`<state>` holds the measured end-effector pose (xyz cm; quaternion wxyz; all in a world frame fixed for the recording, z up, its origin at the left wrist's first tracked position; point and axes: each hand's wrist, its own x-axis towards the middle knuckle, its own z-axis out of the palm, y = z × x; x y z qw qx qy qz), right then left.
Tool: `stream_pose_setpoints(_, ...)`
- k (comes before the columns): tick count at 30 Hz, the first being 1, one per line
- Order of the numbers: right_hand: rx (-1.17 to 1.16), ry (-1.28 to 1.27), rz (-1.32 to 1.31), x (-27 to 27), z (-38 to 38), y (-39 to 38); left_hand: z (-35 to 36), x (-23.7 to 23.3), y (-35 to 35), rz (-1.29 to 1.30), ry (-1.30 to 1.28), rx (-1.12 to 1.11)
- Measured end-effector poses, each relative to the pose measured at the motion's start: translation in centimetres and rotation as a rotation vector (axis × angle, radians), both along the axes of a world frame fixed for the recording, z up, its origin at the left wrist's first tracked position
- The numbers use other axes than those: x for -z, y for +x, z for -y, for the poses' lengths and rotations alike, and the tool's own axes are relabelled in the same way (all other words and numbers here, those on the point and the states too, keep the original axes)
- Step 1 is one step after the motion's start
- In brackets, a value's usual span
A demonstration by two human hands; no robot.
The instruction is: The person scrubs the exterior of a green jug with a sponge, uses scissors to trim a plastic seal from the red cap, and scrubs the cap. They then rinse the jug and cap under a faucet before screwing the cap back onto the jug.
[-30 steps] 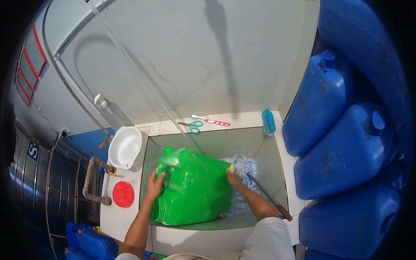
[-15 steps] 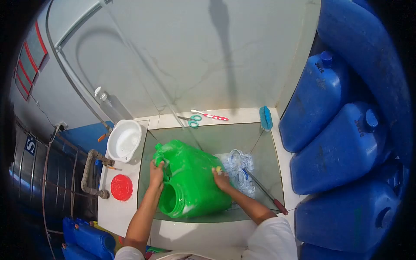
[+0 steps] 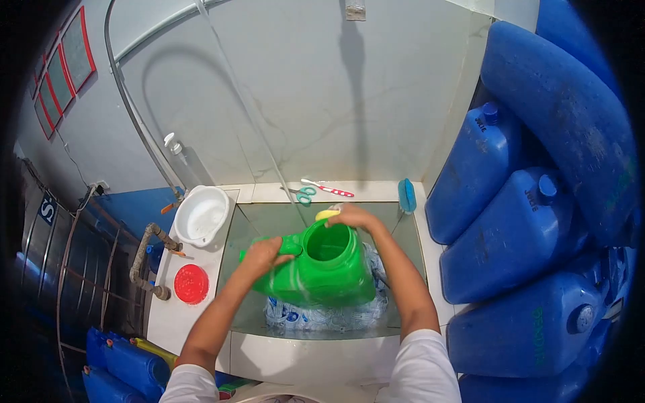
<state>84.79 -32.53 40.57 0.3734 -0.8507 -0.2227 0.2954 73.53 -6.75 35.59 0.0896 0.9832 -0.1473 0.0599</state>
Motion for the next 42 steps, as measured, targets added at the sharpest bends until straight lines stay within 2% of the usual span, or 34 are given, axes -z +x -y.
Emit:
stream_pose_setpoints(1, -0.003, 0.001, -0.002, 1.8, 0.2, 0.8, -0.9, 0.3, 0.4, -0.124, -0.064, 0.014)
stream_pose_setpoints(2, 0.133, 0.347, -0.126, 4.2, 0.1, 1.7, -1.5, 0.6, 0.7, -0.247, -0.129, 0.028)
stream_pose_setpoints(3, 0.269, 0.689, -0.248, 6.6, 0.1, 2.5, -2.0, 1.3, 1.0, -0.246, -0.132, 0.026)
stream_pose_setpoints(4, 0.271, 0.690, -0.250, 8.6, -0.3, 2.5, -2.5, 2.2, 1.2, -0.181, -0.231, -0.025)
stream_pose_setpoints(6, 0.588, 0.416, 0.188, 11.8, -1.7, 1.3, -3.2, 3.8, 1.9, -0.111, -0.333, -0.072)
stream_pose_setpoints(7, 0.606, 0.143, 0.496, 11.7, -2.9, -0.7, -3.4, 4.6, 2.3, -0.121, -0.332, -0.106)
stream_pose_setpoints(8, 0.607, 0.141, 0.497, 12.3, -4.4, -2.8, -3.5, 5.0, 2.4, -0.133, -0.328, -0.142)
stream_pose_setpoints(9, 0.698, 0.287, 0.704, 12.9, -6.1, -4.9, -3.1, 4.1, 2.3, -0.132, -0.326, -0.140)
stream_pose_setpoints(10, 0.785, 0.433, 0.910, 12.9, -6.8, -6.2, -2.3, 2.6, 2.1, -0.322, -0.518, -0.200)
stream_pose_setpoints(11, 0.790, 0.431, 0.908, 12.6, -6.6, -6.8, -1.7, 1.6, 1.7, -0.518, -0.706, -0.257)
stream_pose_setpoints(12, 0.647, 0.386, 0.923, 11.9, -6.3, -7.4, -1.4, 1.5, 1.2, -0.522, -0.702, -0.252)
stream_pose_setpoints(13, 0.501, 0.338, 0.938, 10.5, -6.0, -8.0, -1.0, 1.3, 0.9, -0.680, -0.957, -0.226)
stream_pose_setpoints(14, 0.508, 0.336, 0.939, 9.0, -5.5, -8.4, -0.7, 1.2, 0.3, -0.840, -1.208, -0.197)
stream_pose_setpoints(15, 0.515, 0.405, 0.932, 6.2, -4.9, -8.5, -0.3, 1.0, -0.2, -0.840, -1.204, -0.189)
stream_pose_setpoints(17, 0.533, 0.468, 0.921, 1.4, -3.5, -8.9, 1.0, 0.7, -1.9, -0.748, -0.952, -0.157)
stream_pose_setpoints(18, 0.389, 0.271, 0.873, -0.8, -2.7, -9.0, 2.1, -0.2, -2.9, -0.757, -0.948, -0.147)
stream_pose_setpoints(19, 0.246, 0.075, 0.816, -1.9, -1.8, -9.3, 3.5, -1.9, -4.2, -0.651, -0.820, -0.084)
stream_pose_setpoints(20, 0.258, 0.067, 0.817, -2.0, -1.0, -9.8, 4.6, -3.3, -5.3, -0.542, -0.695, -0.022)
stream_pose_setpoints(21, 0.099, -0.142, 0.769, -1.5, -0.2, -10.2, 5.2, -4.1, -6.3, -0.550, -0.696, -0.012)
stream_pose_setpoints(22, -0.065, -0.345, 0.705, -0.3, 0.6, -10.6, 5.7, -4.6, -7.5, -0.359, -0.456, 0.095)
stream_pose_setpoints(23, -0.175, -0.432, 0.581, 1.5, 1.7, -11.2, 6.1, -5.2, -8.7, -0.163, -0.216, 0.201)
stream_pose_setpoints(24, -0.263, -0.548, 0.417, 1.4, 2.1, -13.0, 6.8, -6.7, -10.4, -0.167, -0.213, 0.211)
stream_pose_setpoints(26, -0.378, -0.698, 0.127, 1.4, 3.0, -16.4, 8.8, -9.2, -13.8, -0.289, 0.004, 0.228)
stream_pose_setpoints(28, -0.369, -0.665, -0.015, 2.9, 4.0, -19.7, 10.3, -8.4, -15.8, -0.235, 0.070, 0.308)
stream_pose_setpoints(30, -0.253, -0.485, -0.077, 4.4, 4.4, -21.6, 11.5, -8.3, -17.8, -0.151, 0.122, 0.401)
stream_pose_setpoints(31, -0.173, -0.363, -0.093, 5.4, 4.0, -21.9, 11.6, -8.3, -19.1, -0.039, 0.067, 0.457)
stream_pose_setpoints(34, -0.055, -0.193, -0.079, 7.8, 3.2, -23.3, 11.9, -8.4, -22.7, 0.003, 0.047, 0.433)
stream_pose_setpoints(35, -0.031, -0.179, -0.051, 8.4, 3.0, -23.9, 11.4, -8.6, -23.5, 0.020, 0.038, 0.419)
stream_pose_setpoints(39, -0.112, -0.411, 0.154, 7.6, 2.2, -24.8, 8.8, -9.7, -27.1, 0.075, -0.037, 0.444)
stream_pose_setpoints(42, 0.036, -0.408, 0.369, 6.4, 1.4, -24.6, 7.2, -11.2, -28.3, 0.162, -0.048, 0.480)
